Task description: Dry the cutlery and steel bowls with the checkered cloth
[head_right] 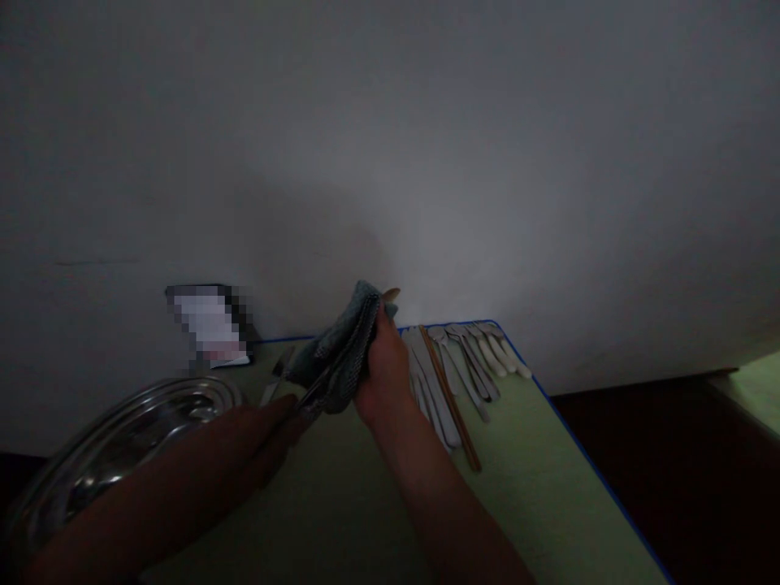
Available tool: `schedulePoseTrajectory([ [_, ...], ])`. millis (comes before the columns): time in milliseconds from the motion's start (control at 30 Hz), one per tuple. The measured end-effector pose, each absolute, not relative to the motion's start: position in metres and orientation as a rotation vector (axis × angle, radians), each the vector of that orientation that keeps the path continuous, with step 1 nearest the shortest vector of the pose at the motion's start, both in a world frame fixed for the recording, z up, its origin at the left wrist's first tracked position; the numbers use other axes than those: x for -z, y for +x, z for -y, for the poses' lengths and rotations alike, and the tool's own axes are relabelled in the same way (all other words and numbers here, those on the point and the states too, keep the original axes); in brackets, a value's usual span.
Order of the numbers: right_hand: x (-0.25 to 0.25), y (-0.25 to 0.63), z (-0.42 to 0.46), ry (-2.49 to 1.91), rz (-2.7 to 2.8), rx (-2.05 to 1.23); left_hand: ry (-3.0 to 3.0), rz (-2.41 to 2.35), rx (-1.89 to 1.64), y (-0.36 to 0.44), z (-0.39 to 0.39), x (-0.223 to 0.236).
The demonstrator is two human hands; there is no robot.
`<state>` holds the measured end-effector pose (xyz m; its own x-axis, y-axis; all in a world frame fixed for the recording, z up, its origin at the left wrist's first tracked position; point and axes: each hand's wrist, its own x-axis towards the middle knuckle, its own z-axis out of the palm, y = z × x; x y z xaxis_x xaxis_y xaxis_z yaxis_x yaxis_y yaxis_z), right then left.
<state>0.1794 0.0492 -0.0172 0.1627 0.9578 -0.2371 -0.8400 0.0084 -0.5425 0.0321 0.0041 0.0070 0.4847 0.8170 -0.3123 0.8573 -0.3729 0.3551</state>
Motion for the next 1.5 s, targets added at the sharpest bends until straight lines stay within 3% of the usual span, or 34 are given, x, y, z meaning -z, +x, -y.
schedulePoseTrajectory([
  [400, 0.000, 0.214, -0.052, -0.547, 0.193, -1.424, 2.272, -1.327, 0.166, 0.028, 0.000, -0.006],
  [800, 0.003, 0.248, -0.059, -0.415, 0.158, -1.220, 2.213, -1.154, -0.187, 0.001, -0.003, -0.020],
  [1500, 0.010, 0.213, -0.060, -0.239, 0.007, -1.556, 2.218, -0.532, -0.433, 0.016, 0.000, -0.032],
])
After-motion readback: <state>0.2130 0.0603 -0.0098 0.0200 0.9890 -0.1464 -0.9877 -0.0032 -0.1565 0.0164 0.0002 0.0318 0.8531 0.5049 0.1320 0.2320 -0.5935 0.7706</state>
